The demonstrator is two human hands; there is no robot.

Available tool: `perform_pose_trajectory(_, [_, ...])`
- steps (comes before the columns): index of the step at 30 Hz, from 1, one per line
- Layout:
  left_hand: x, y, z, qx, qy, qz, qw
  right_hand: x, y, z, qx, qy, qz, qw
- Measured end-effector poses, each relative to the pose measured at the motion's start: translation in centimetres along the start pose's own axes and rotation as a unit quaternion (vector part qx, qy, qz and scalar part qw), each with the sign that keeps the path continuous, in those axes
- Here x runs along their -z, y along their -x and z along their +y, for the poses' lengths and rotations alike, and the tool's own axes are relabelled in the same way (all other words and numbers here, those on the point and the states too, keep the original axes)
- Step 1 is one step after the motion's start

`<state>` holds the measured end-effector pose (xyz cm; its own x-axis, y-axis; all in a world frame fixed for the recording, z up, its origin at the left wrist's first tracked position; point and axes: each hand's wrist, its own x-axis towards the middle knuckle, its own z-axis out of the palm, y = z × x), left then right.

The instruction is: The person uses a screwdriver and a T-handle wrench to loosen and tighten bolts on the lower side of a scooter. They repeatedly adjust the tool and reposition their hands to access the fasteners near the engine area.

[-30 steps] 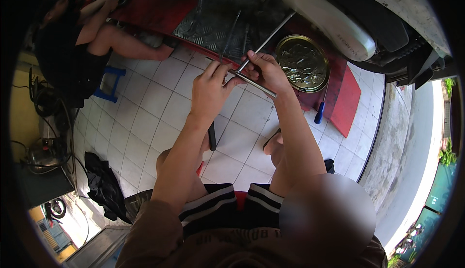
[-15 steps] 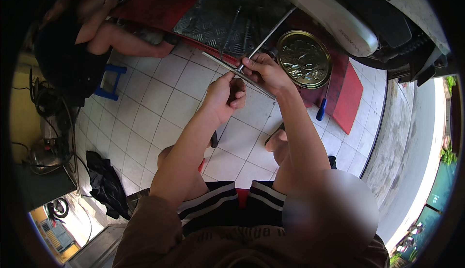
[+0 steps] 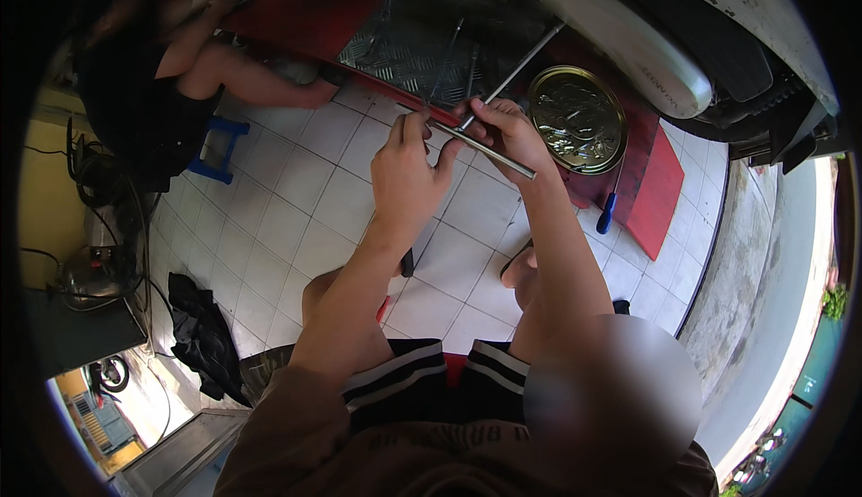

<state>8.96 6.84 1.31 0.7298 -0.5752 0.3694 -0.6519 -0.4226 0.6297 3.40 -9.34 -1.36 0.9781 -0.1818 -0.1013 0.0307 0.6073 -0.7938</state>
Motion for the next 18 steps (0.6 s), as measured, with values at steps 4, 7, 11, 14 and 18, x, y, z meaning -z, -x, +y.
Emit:
perform_pose_trajectory(4, [-0.5,-0.2,0.5,0.173,0.234,-0.137,0.947,-0.2,0.1,0.1,0.002,-0.02,0.03,0.999])
perform_pose_trajectory(7, [0.4,-0.3,0.8,0.361,0.54,-0.265,0.713,-0.6,0.7,-0.6,-0.039,-0.007,0.041,0.998])
perform_pose_trajectory(11, [0.9,-0.4,0.7,0.38,0.674,-0.243,0.585,-0.1,0.7,0.3,-0.012,-0.062,0.043,0.997])
perform_pose_trajectory(14, [1.1,-0.2,0.2,0.254,0.468,-0.108,0.84,0.1,1.0,0.2,-0.015,-0.059,0.073,0.995])
perform_pose_trajectory(18, [0.7,0.2,0.7,-0.069,0.112,0.039,0.991,-0.1,1.5,0.0,0.001,-0.08,0.078,0.994])
